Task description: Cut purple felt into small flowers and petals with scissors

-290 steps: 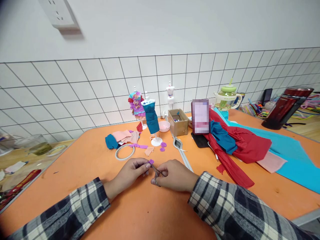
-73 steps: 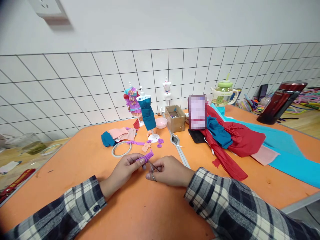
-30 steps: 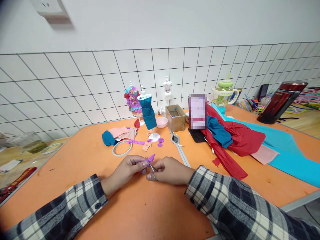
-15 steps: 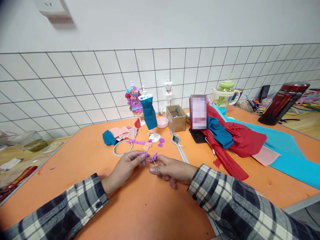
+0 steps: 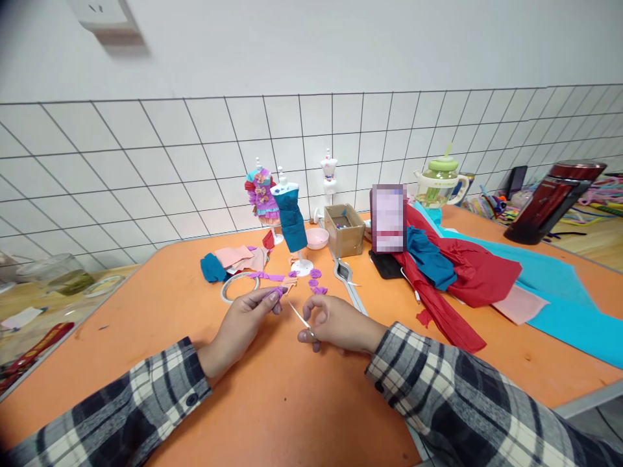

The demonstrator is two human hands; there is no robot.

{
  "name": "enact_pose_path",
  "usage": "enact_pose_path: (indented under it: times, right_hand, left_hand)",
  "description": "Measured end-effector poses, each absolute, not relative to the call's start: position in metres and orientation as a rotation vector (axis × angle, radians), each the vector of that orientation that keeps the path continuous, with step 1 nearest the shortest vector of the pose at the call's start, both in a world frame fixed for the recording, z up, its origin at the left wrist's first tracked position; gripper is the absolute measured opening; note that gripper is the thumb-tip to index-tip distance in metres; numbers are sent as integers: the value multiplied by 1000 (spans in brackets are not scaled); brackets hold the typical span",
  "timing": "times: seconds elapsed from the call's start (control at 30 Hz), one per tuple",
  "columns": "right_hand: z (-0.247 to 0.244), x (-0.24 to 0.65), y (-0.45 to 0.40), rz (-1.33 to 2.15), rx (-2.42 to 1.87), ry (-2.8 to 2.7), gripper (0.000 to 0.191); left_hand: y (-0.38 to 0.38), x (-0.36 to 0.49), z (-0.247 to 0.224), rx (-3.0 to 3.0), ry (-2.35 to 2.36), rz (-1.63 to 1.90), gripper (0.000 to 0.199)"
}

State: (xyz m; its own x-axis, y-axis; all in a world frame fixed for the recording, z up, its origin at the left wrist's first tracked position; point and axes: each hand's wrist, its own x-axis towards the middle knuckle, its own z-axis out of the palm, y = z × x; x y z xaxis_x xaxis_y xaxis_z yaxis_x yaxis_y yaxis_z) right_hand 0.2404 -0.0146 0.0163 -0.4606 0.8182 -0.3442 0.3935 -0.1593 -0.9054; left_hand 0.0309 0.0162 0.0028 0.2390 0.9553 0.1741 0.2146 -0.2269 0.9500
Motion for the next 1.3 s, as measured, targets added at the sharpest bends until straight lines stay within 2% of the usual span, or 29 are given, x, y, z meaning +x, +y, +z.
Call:
enact_pose_path:
  times: [0.1,0.17,0.23,0.37,0.43,0.57,0.73,0.97,1.03,1.13,1.23,1.3]
  right_hand:
    - [16,242,-18,1779,-1223,-1770,94]
    - [13,241,-19,1835,-1179,-1754,105]
    - [8,238,-18,1680,-1176,-1719,96]
    - [1,234,-13,1030,-1182,-1777,45]
    - [1,235,-12,824,-1136,-1875,35]
    - [7,236,-17,565,-1026,-2071,26]
    - [14,233,-20,430,-1182,-2149,11]
    - [14,240,-19,270,-1120,-2321,19]
    - [14,241,-20,249,-1093,-2371,22]
    - [15,240,-19,325,-1105,-2294,16]
    - [15,240,-15,700,-1191,-1900,13]
    - [12,238,-11,1052,-1171,-1544,24]
  left_hand:
    - [16,30,4,1653,1114,1067,30]
    - [16,30,4,1657,1112,1079,29]
    - [16,29,3,1656,1101,1080,30]
    - [15,31,0,1640,970,868,32]
    - [13,32,-1,1637,883,742,33]
    - [7,34,0,1629,794,654,37]
    - [4,34,1,1613,817,656,37]
    - [7,30,-4,1371,645,634,30]
    - [6,30,-3,1349,632,616,28]
    - [4,29,0,1238,625,608,30]
    - [5,28,3,1076,665,689,42]
    - [5,29,4,1097,710,781,49]
